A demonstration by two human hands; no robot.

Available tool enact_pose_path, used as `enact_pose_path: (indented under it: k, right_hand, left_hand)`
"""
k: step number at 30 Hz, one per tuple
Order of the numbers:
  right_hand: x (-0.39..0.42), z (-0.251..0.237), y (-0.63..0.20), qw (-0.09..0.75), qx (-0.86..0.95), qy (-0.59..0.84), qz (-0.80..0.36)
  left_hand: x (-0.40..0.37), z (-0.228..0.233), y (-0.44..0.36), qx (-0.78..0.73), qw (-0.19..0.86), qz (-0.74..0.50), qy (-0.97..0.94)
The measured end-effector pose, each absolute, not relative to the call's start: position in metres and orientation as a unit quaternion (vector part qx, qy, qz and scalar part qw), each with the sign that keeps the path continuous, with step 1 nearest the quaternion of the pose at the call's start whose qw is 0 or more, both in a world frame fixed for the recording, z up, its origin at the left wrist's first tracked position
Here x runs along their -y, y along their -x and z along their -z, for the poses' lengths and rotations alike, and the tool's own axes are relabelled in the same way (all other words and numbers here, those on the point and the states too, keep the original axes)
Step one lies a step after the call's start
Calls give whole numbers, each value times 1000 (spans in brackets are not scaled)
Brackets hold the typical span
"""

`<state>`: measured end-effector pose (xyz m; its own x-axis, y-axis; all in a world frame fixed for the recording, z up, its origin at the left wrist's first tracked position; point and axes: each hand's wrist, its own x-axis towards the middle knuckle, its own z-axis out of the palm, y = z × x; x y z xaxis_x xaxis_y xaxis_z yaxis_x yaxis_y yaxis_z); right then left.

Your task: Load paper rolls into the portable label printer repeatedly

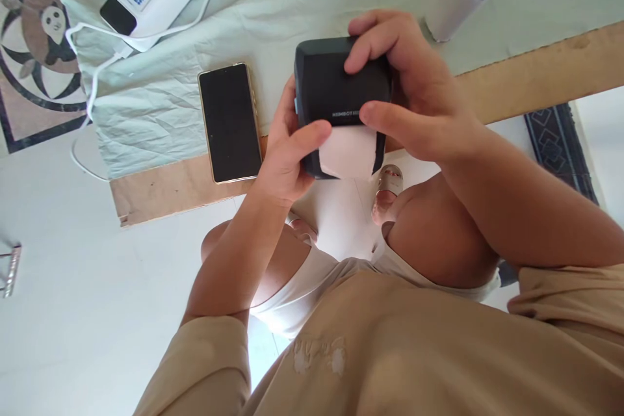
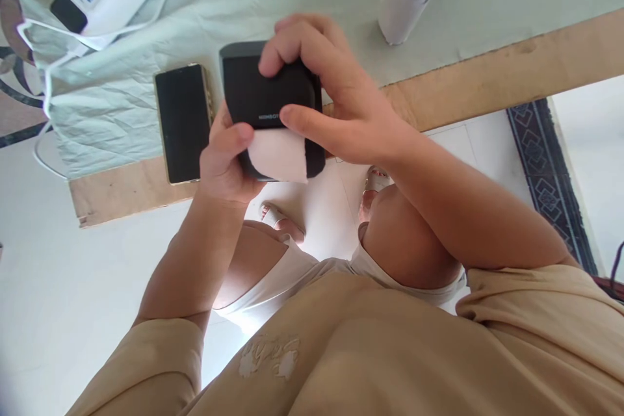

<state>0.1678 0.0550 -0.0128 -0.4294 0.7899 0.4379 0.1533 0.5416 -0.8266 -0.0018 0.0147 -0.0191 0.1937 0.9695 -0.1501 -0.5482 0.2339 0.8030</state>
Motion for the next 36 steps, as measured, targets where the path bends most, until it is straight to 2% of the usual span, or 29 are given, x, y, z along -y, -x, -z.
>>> enact_pose_path:
  k: [4,11,22,28,36]
  right_hand:
    - [-57,20,-164,414,685,319,-507]
    - [-60,35,-167,408,654,330,-544]
    - [-55,28,-170,410,711,325,-470]
    - [-53,24,-173,440,745,378,-328]
    - [-51,15,-185,387,786,318,-361]
  left_hand:
    - [-13,13,-4,-380,693,-539,-293]
    - [-15,11,-5,-407,674,-532,-311]
    - [-17,15,-4,-360,705,-535,-295]
    - [-22,25,-1,-344,717,-534,-288]
    - [-20,25,-1,-403,660,-552,-313]
